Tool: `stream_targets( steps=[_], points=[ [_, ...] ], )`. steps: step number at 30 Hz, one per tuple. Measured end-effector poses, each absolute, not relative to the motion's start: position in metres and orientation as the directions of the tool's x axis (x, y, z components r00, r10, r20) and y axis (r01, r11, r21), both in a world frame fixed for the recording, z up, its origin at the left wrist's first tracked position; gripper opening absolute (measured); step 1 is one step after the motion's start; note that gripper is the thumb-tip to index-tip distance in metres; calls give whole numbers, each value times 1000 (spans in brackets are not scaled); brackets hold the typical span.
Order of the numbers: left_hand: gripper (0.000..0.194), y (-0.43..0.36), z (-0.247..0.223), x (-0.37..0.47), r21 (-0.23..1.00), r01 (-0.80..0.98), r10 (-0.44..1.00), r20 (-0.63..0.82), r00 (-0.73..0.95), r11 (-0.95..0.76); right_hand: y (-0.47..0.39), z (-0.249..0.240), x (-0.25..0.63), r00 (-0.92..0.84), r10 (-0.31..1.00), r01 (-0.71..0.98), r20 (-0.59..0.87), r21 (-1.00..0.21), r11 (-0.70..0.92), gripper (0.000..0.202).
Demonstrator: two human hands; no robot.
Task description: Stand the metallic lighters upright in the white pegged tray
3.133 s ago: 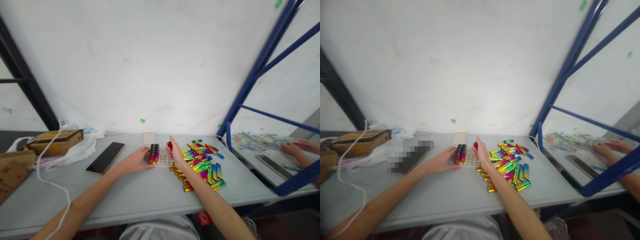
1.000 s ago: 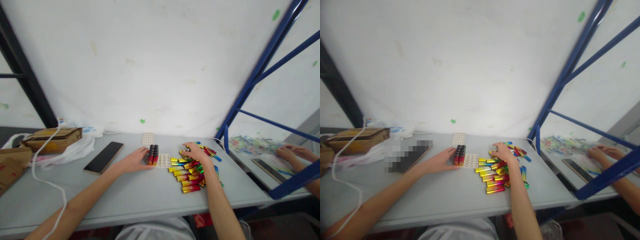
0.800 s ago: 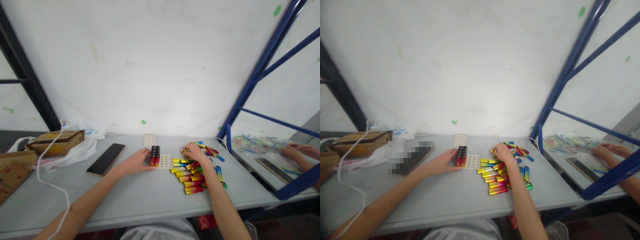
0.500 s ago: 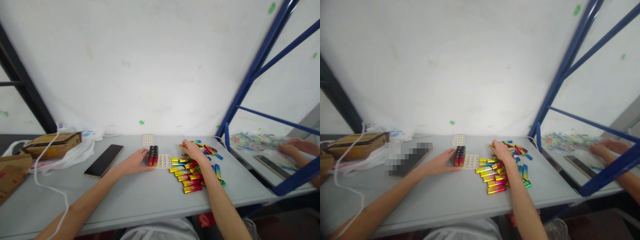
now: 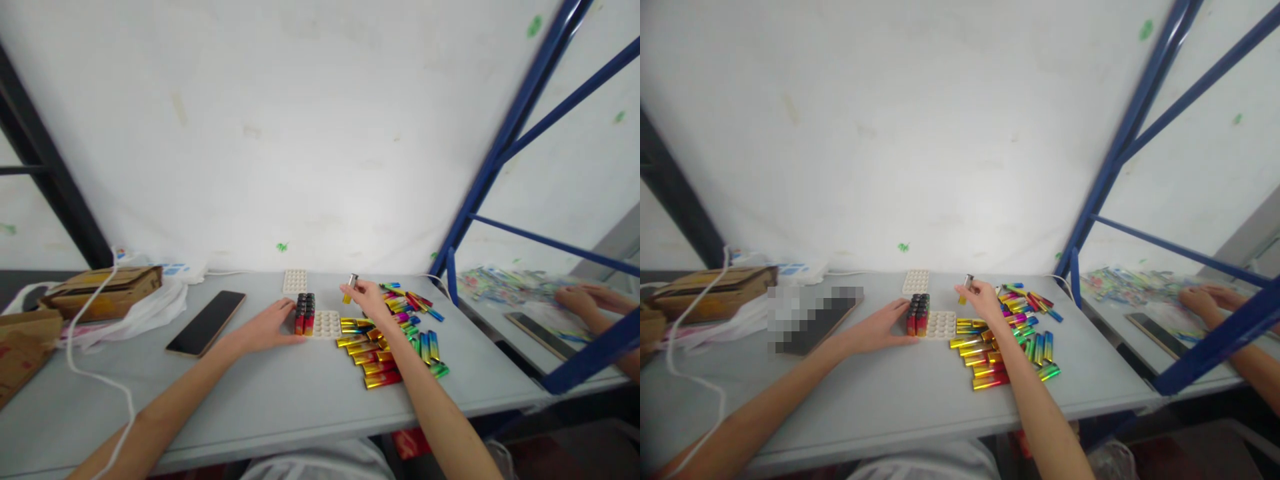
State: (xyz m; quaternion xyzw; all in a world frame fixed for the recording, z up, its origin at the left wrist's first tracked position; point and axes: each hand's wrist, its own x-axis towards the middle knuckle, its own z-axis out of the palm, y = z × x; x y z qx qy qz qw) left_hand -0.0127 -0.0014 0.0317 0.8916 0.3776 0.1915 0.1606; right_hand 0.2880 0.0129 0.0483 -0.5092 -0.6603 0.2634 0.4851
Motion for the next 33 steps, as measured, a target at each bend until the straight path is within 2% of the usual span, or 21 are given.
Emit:
stream_targets(
  steps=[3,7,13,17,20,23,27,30,33],
  points=[
    [71,-2,33,-12,430,620,738,200,644,-657,9,50,280,-60,938,256,342,-903,346,57],
    [70,-3,35,-11,428,630,744,180,643,-648,-2,56,265,-172,952,-24,255,-967,255,53],
    [71,-2,33,-11,464,621,756,189,627,-631,-9,57,249,-130,988,-214,84,-975,55,57],
    [69,-1,30,-12,459,610,746,214,630,-646,-7,52,245,-113,994,-175,16,-985,-4,67],
    [69,0,29,-12,459,606,743,216,633,-650,-6,48,242,-15,999,-110,32,-994,30,58],
    [69,0,30,-12,459,614,748,202,632,-642,-7,45,239,11,999,-106,50,-993,50,47],
    [70,-2,33,-11,455,629,756,174,631,-630,-8,42,237,-11,999,-83,50,-995,49,43],
    [70,-3,34,-11,476,621,761,184,623,-623,-8,41,236,-11,999,-65,42,-997,41,47],
    [69,-2,34,-11,484,614,759,187,624,-624,-7,41,235,-96,992,-84,78,-994,70,54]
  ],
)
